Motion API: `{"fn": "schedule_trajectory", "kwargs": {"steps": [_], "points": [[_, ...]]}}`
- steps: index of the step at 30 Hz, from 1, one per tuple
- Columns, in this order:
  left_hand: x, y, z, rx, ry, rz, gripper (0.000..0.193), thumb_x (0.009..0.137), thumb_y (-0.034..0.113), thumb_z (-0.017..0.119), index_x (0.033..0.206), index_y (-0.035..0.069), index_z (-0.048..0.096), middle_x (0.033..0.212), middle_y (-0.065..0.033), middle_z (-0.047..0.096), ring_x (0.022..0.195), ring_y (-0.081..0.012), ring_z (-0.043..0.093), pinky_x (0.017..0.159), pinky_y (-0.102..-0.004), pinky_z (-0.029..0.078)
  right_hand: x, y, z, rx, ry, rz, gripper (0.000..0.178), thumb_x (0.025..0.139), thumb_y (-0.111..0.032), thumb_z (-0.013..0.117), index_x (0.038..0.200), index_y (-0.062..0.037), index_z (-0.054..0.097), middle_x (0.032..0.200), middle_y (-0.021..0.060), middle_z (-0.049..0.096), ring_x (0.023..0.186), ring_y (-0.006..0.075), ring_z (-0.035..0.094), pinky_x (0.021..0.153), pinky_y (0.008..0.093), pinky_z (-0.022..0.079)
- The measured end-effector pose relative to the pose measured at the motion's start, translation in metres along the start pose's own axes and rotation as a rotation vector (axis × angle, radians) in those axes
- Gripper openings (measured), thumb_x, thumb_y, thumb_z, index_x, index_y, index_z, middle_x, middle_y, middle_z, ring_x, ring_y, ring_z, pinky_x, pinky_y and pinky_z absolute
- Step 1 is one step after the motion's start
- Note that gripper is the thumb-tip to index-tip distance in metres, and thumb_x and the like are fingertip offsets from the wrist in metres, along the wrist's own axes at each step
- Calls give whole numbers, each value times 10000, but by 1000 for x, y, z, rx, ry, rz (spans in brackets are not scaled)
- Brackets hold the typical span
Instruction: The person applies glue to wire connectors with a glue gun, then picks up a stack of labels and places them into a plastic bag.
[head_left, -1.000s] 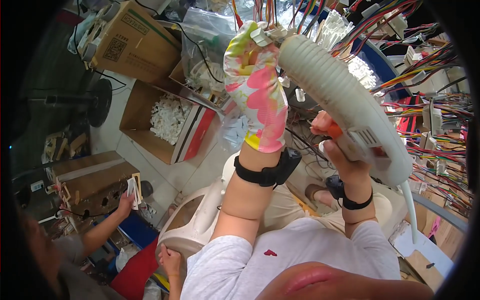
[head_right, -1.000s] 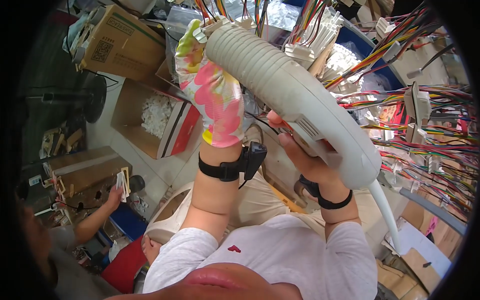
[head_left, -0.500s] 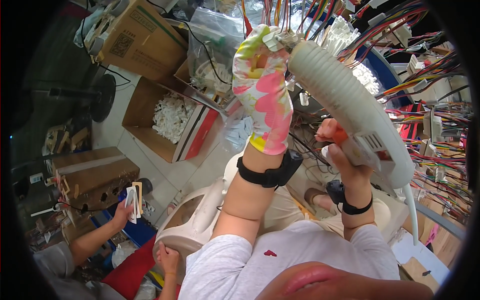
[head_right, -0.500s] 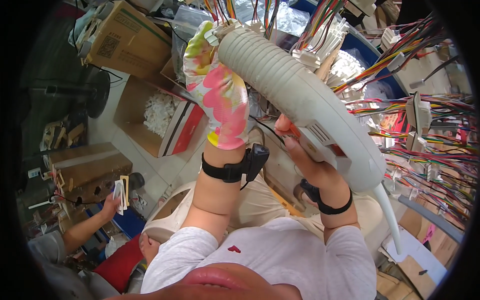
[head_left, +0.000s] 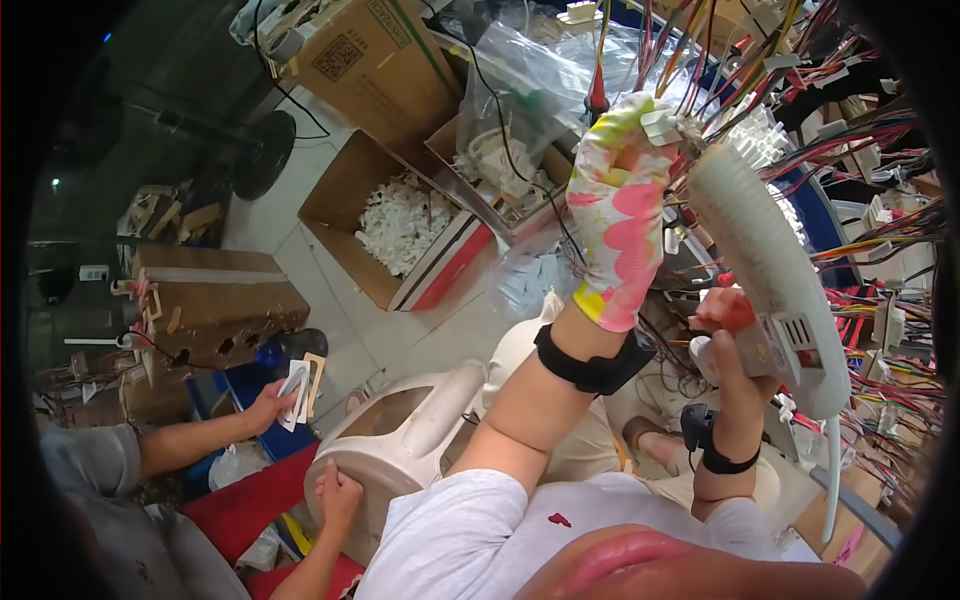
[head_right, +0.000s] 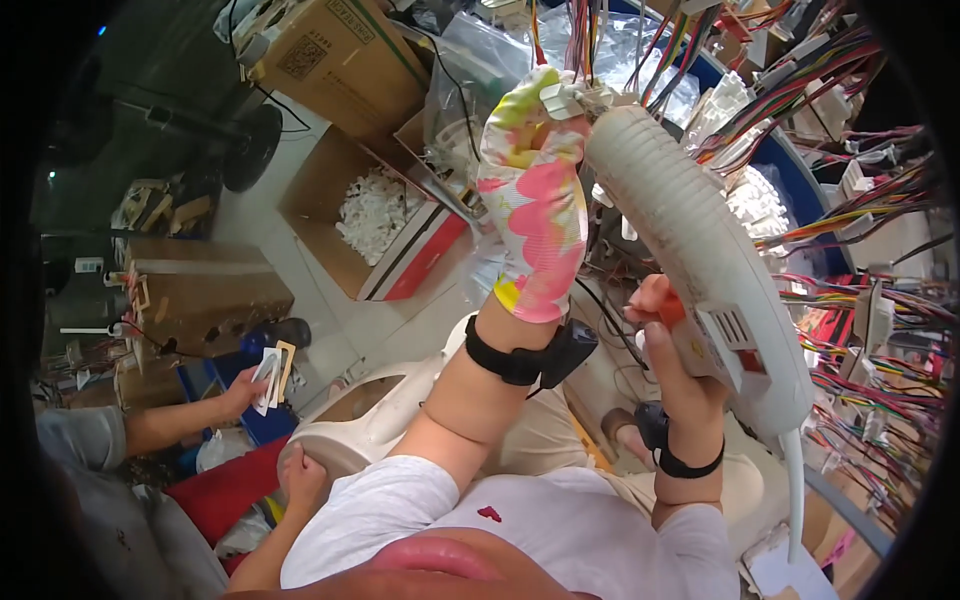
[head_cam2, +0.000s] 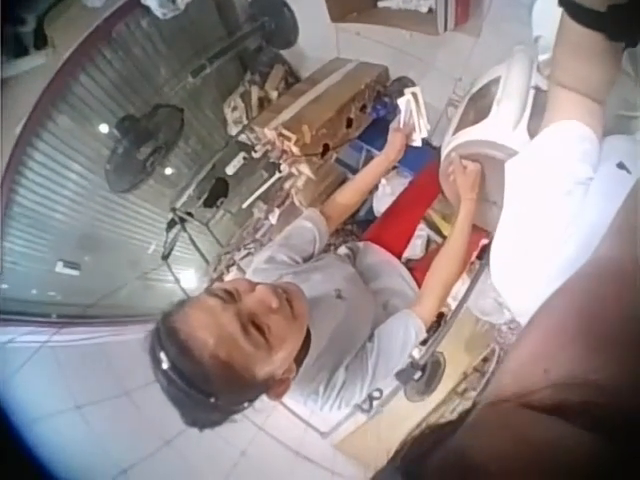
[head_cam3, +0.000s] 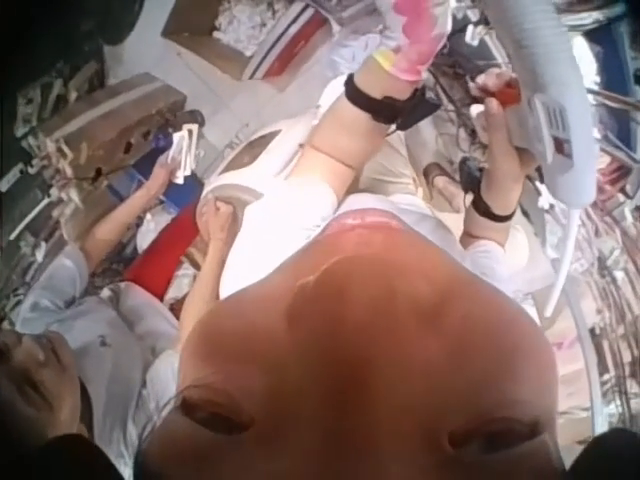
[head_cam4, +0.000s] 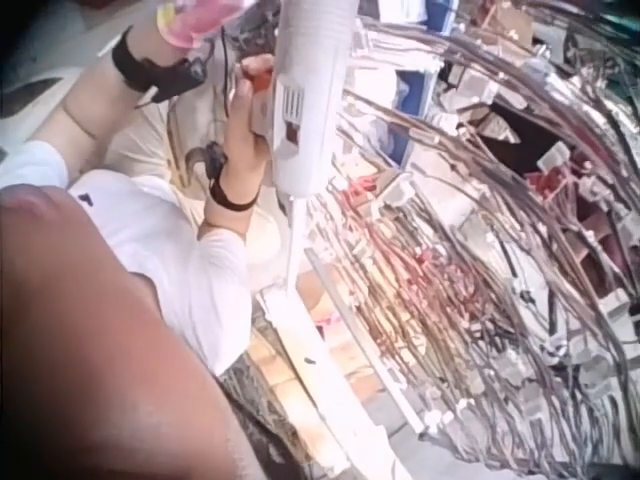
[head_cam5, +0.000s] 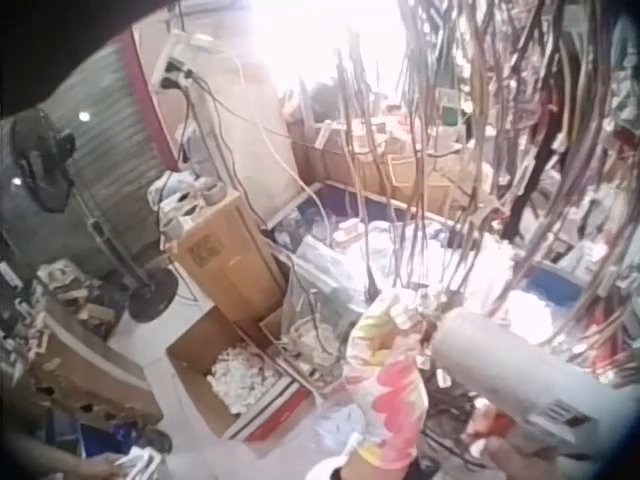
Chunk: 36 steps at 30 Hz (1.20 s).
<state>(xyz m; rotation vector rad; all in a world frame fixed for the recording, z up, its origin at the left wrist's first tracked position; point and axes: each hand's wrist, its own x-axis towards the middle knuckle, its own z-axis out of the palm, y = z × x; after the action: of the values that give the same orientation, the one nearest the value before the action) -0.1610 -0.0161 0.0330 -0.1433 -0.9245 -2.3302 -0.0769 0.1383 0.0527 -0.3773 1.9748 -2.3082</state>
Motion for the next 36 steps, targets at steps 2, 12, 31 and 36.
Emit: {"fn": "schedule_trajectory", "kwargs": {"steps": [2,12,31,36], "points": [[-4,8,-4,40,-10,2,436,854,-45,549,1279,2,466,1214,-107,565,1098,-186,563,993,-307,420,-2,-3,4,-13,10,0,391,832,-20,610,1202,25,491,1016,123,551,947,235,565,779,360,526],[-2,2,-2,-79,17,-37,404,860,-33,581,1252,-4,490,1200,-99,572,1072,-169,568,958,-299,445,3,-7,3,46,-25,8,374,810,-67,629,1143,31,491,954,104,528,931,217,532,817,360,475],[-4,0,-1,-114,-8,5,418,847,-60,574,1251,0,488,1211,-110,559,1107,-209,560,1004,-363,434,1,-10,4,101,37,37,289,801,-24,609,1070,32,518,913,95,538,878,211,539,786,331,474],[-4,-3,-5,-117,-14,27,422,845,-56,581,1252,4,486,1216,-106,557,1106,-211,561,1005,-368,434,1,-12,5,103,46,47,292,801,-19,606,1075,33,519,919,98,540,889,212,538,789,329,476]]}}
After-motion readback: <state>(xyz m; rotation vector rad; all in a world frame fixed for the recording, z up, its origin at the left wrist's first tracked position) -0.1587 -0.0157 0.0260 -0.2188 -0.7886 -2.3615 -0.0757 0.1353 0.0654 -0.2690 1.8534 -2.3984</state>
